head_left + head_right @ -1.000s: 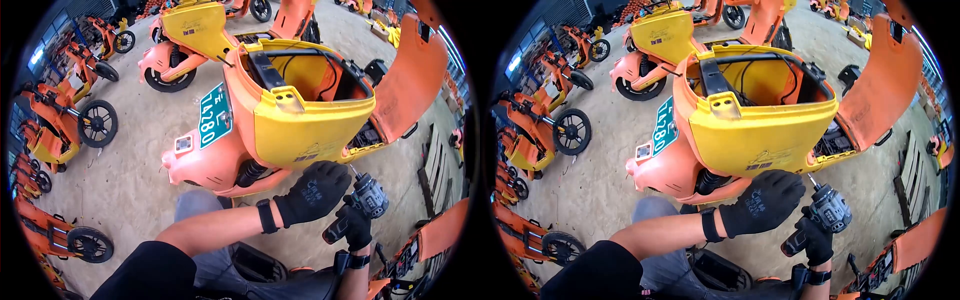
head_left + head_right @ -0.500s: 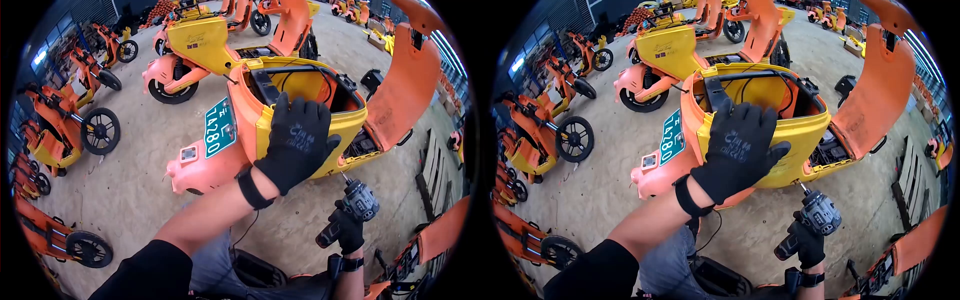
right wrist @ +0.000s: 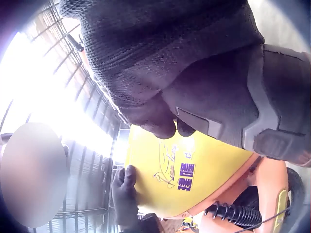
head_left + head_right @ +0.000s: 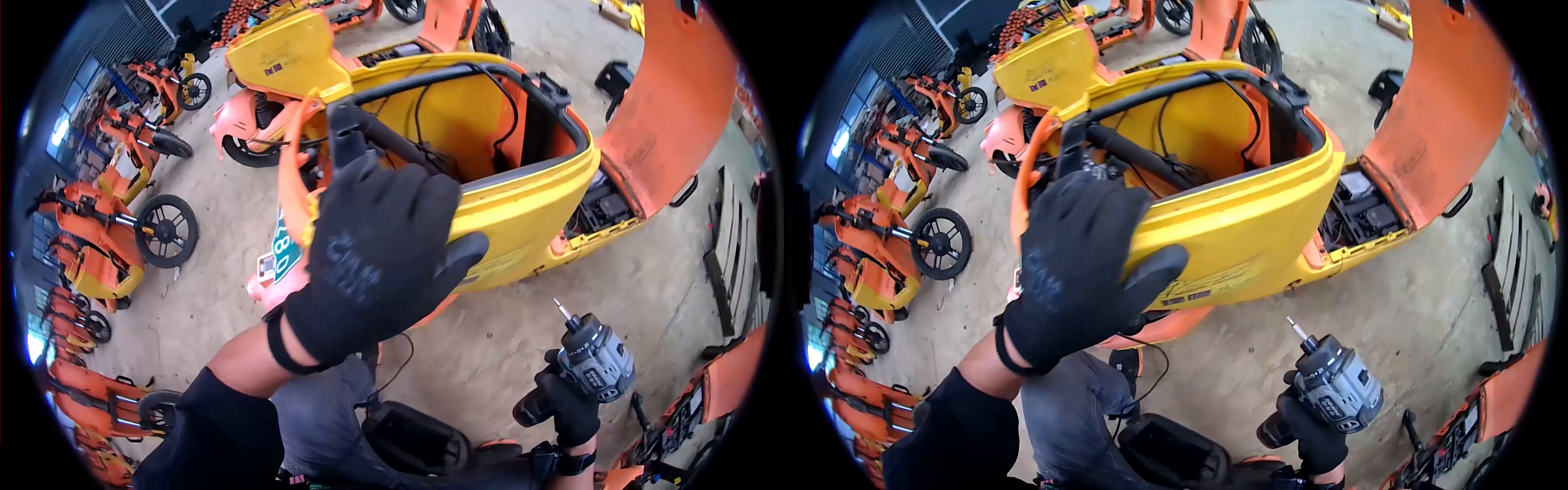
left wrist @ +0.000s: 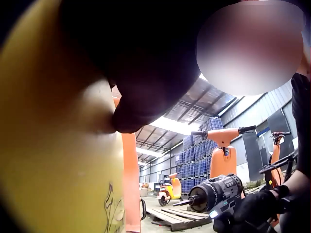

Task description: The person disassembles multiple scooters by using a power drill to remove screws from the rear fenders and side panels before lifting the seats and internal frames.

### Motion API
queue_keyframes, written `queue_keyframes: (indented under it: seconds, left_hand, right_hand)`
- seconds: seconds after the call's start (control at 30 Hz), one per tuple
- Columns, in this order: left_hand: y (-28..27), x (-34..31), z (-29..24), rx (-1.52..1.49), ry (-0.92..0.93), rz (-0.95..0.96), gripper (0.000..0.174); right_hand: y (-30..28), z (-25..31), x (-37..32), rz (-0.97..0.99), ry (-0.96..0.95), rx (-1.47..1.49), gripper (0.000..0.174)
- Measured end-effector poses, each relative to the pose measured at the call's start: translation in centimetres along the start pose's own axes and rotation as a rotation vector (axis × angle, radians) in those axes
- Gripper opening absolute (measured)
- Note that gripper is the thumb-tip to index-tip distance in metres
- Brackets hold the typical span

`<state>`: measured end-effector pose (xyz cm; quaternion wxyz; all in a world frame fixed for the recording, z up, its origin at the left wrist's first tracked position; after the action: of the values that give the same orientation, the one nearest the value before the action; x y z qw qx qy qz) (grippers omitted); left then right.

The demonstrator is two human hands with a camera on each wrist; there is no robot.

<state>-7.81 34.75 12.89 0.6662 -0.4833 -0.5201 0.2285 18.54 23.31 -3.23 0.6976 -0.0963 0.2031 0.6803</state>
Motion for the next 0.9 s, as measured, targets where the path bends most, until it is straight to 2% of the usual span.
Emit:
queue_keyframes:
  seconds: [0.07, 0.23, 0.4, 0.5, 0.6, 0.63, 0.67, 0.77, 0.87, 0.9]
  left_hand:
    - [0.4, -0.4, 0.5, -0.007, 0.016, -0.032, 0.04]
    - [-0.5, -0.8, 0.0, 0.01, -0.081, 0.107, 0.048]
    - [-0.4, -0.8, -0.4, 0.004, -0.129, 0.144, 0.044]
    - [-0.6, -0.5, -0.5, -0.018, -0.147, 0.221, 0.04]
    - [-0.6, -0.6, -0.7, -0.069, -0.21, 0.235, 0.037]
    - [-0.5, -0.7, -0.5, -0.081, -0.234, 0.252, 0.037]
    - [-0.4, -0.5, -0.3, -0.102, -0.24, 0.241, 0.037]
    - [-1.2, -0.2, -0.4, -0.159, -0.267, 0.277, 0.038]
    - [-2.7, 0.8, 0.0, -0.273, -0.302, 0.361, 0.042]
    - [-3.7, 1.6, 0.7, -0.472, -0.405, 0.377, 0.042]
  right_hand:
    - [-0.5, -0.3, 0.1, -0.025, 0.097, 0.065, 0.038]
    - [-2.0, -2.8, 2.5, -0.014, 0.074, 0.021, 0.037]
    - [-1.8, -4.1, 4.0, -0.119, 0.111, -0.102, 0.036]
    - [0.0, -3.3, 2.5, -0.176, 0.214, -0.018, 0.032]
    - [1.1, -0.3, 0.3, -0.148, 0.252, -0.057, 0.027]
    - [2.0, 1.5, -0.4, -0.211, 0.299, -0.016, 0.017]
    - [2.3, 3.2, -0.9, -0.208, 0.323, -0.042, 0.017]
    - [2.5, 8.6, -2.8, -0.198, 0.326, -0.234, 0.015]
    - [4.0, 15.1, -3.8, 0.12, -0.044, -0.825, 0.018]
    - [5.0, 17.3, -4.0, 0.111, -0.015, -0.807, 0.019]
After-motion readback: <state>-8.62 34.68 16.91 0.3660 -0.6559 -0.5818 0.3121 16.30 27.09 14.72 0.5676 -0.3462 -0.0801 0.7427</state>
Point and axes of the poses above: each hand's wrist, its own x-axis towards the middle knuckle, its own y-axis out of the palm, z = x × y, the point moved 3 cm from there along x, towards the middle knuckle, and after that the axes turned 6 degrees about -y, right-handed, at the moved point
